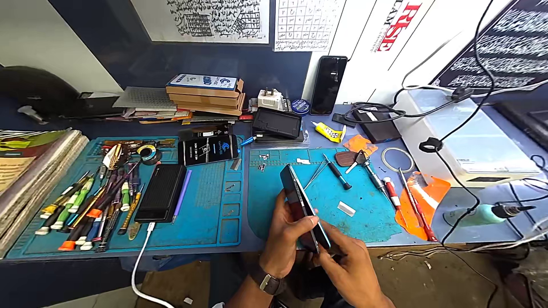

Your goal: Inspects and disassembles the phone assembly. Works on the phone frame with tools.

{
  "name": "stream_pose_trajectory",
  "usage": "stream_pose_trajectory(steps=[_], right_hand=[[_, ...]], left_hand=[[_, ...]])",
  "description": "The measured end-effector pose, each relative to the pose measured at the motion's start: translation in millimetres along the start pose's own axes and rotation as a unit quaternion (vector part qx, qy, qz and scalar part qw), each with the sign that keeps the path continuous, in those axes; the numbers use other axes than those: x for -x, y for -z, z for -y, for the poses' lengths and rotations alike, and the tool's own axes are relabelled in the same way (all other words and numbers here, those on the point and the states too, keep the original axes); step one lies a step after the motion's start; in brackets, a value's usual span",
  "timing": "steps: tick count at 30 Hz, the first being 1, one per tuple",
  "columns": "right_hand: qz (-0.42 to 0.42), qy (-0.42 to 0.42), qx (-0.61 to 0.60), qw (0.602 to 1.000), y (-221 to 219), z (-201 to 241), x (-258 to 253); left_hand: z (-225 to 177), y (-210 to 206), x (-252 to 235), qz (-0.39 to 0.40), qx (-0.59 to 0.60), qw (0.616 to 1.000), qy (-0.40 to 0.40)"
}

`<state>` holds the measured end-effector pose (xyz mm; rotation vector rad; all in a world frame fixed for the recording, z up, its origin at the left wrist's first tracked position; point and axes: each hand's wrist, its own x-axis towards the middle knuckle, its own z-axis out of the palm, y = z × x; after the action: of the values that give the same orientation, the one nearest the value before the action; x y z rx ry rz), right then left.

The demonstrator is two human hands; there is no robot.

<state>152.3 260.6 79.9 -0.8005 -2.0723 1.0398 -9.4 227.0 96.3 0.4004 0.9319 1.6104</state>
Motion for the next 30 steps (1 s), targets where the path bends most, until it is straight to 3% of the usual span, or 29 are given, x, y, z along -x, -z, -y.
stream_pose_trajectory(steps=[4, 10, 12, 14, 17, 19, 22, 27, 30], right_hand=[[-0.037, 0.054, 0.111, 0.992, -4.4, -0.1, 0.8], [-0.092, 0.056, 0.228, 0.968, 0.8, 2.6, -5.9], [-0.093, 0.000, 0.161, 0.983, 3.2, 2.4, -6.4], [-0.089, -0.112, 0.009, 0.990, 6.2, 6.0, -9.2], [-0.106, -0.236, -0.200, 0.945, 11.1, 11.9, -17.6], [-0.102, -0.283, -0.260, 0.918, 13.0, 11.4, -22.7], [-0.058, -0.326, -0.285, 0.899, 14.7, 7.6, -31.6], [0.056, -0.383, -0.273, 0.881, 15.4, 5.4, -51.3], [0.091, -0.381, -0.203, 0.897, 18.6, 6.9, -59.7]], left_hand=[[1.3, 1.2, 0.5, 0.001, 0.022, 1.000, 0.019], [2.3, 3.7, 9.9, 0.019, 0.081, 0.995, 0.053], [-0.1, 2.8, 16.0, -0.014, 0.123, 0.990, 0.069], [-2.9, 7.7, 21.2, -0.037, 0.162, 0.983, 0.077], [-9.3, 24.0, 29.4, -0.019, 0.213, 0.974, 0.077], [-13.3, 38.8, 36.0, 0.007, 0.207, 0.976, 0.068], [-17.2, 65.7, 47.5, 0.055, 0.216, 0.974, 0.037], [-27.0, 80.8, 59.3, 0.047, 0.260, 0.965, 0.005], [-27.8, 76.5, 59.3, 0.028, 0.269, 0.963, 0.001]])
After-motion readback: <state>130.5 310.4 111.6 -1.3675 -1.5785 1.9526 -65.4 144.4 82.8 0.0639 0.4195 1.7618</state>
